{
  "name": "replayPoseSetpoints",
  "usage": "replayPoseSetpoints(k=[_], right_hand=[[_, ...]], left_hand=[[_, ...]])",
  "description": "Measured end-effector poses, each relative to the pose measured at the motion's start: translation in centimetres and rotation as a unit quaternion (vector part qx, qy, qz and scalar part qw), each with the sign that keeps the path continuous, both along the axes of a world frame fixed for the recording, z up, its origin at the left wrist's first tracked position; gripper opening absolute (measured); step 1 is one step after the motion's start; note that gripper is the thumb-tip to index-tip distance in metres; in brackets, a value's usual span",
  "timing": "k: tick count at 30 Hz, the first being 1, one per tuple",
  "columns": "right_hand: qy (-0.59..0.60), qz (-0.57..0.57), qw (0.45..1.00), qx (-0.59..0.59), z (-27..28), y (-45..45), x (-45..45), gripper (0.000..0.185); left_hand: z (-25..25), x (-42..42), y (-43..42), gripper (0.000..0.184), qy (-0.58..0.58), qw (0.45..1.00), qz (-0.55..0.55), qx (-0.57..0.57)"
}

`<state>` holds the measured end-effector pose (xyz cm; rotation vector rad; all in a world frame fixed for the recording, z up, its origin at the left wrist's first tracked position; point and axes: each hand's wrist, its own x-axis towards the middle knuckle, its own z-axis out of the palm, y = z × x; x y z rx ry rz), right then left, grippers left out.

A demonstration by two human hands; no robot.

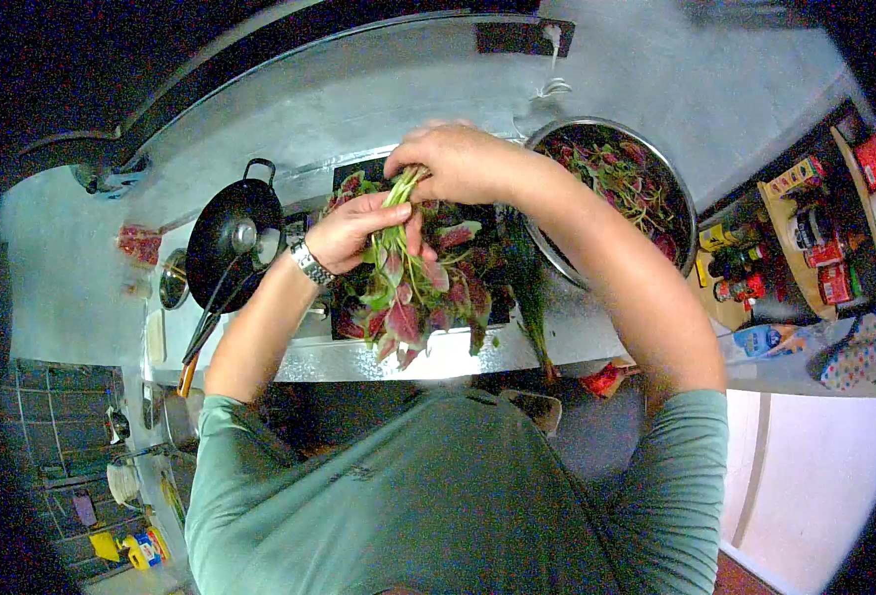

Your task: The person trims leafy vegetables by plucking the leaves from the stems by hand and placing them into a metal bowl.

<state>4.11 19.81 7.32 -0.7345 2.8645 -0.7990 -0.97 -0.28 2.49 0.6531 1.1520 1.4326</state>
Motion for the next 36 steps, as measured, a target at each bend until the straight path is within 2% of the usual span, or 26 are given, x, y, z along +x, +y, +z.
replayPoseSetpoints(k=[1,3,4,5,6,7,9,11,13,17,19,20,22,23,25,26,27,31,35,36], right_hand=[[0.221,-0.021,0.975,0.02,-0.6,0.2,0.3,0.025],[0.431,-0.038,0.901,0.039,-1.3,0.4,0.9,0.027],[0.428,-0.141,0.893,-0.007,-1.4,0.0,1.7,0.027],[0.417,-0.245,0.873,-0.053,-1.7,-0.5,2.8,0.027],[0.255,-0.351,0.885,-0.169,-1.8,-1.5,3.9,0.024],[0.253,-0.352,0.885,-0.169,-2.3,-2.0,4.2,0.024],[0.025,-0.342,0.899,-0.274,-4.3,-3.2,4.1,0.023],[0.039,-0.34,0.903,-0.26,-4.3,-4.4,4.3,0.028],[-0.016,-0.34,0.895,-0.288,-5.8,-4.5,3.3,0.028],[-0.047,-0.313,0.895,-0.315,-7.2,-3.7,2.4,0.024],[-0.104,-0.24,0.855,-0.449,-7.7,-3.1,2.3,0.019],[-0.104,-0.241,0.855,-0.448,-7.9,-2.9,2.3,0.019],[-0.182,-0.224,0.816,-0.501,-7.8,-2.8,2.4,0.015],[-0.183,-0.225,0.815,-0.501,-7.6,-2.7,2.5,0.015],[-0.077,-0.281,0.868,-0.401,-7.0,-2.7,2.8,0.017],[-0.077,-0.282,0.868,-0.401,-7.1,-2.7,2.9,0.017],[-0.084,-0.296,0.845,-0.438,-7.3,-2.8,3.3,0.019],[-0.085,-0.343,0.787,-0.505,-7.4,-1.7,4.0,0.023],[-0.09,-0.334,0.758,-0.553,-5.9,-0.1,5.9,0.022],[-0.106,-0.347,0.748,-0.555,-5.4,0.1,6.1,0.022]], left_hand=[[-0.5,0.3,0.0,0.025,0.0,1.0,0.001,0.0],[-1.8,0.7,0.0,0.023,0.018,0.992,0.128,0.004],[-2.0,1.2,0.2,0.021,0.012,0.984,0.178,0.0],[-2.5,1.5,0.3,0.021,0.009,0.984,0.18,0.001],[-3.2,1.6,0.5,0.02,-0.001,0.977,0.214,0.018],[-3.8,1.8,0.7,0.019,-0.01,0.969,0.246,0.035],[-4.6,2.4,1.1,0.014,0.008,0.966,0.258,0.032],[-5.3,2.8,1.6,0.012,0.096,0.958,0.269,0.035],[-4.8,3.3,1.9,0.014,0.09,0.96,0.265,0.025],[-5.2,3.1,1.7,0.014,0.11,0.964,0.238,0.035],[-5.0,2.9,1.5,0.015,0.054,0.975,0.211,0.048],[-5.3,2.6,1.3,0.017,0.018,0.979,0.19,0.068],[-4.5,2.7,1.0,0.019,-0.026,0.98,0.188,0.062],[-4.2,2.8,0.9,0.02,-0.07,0.979,0.185,0.055],[-4.9,2.3,0.6,0.024,-0.085,0.978,0.174,0.082],[-5.0,2.3,0.7,0.025,-0.096,0.969,0.219,0.067],[-5.0,2.3,0.7,0.025,-0.106,0.957,0.265,0.053],[-4.6,2.2,0.7,0.025,-0.1,0.939,0.322,0.073],[-5.9,1.0,-0.4,0.023,-0.093,0.927,0.355,0.074],[-5.8,1.1,-0.3,0.021,-0.123,0.921,0.36,0.086]])
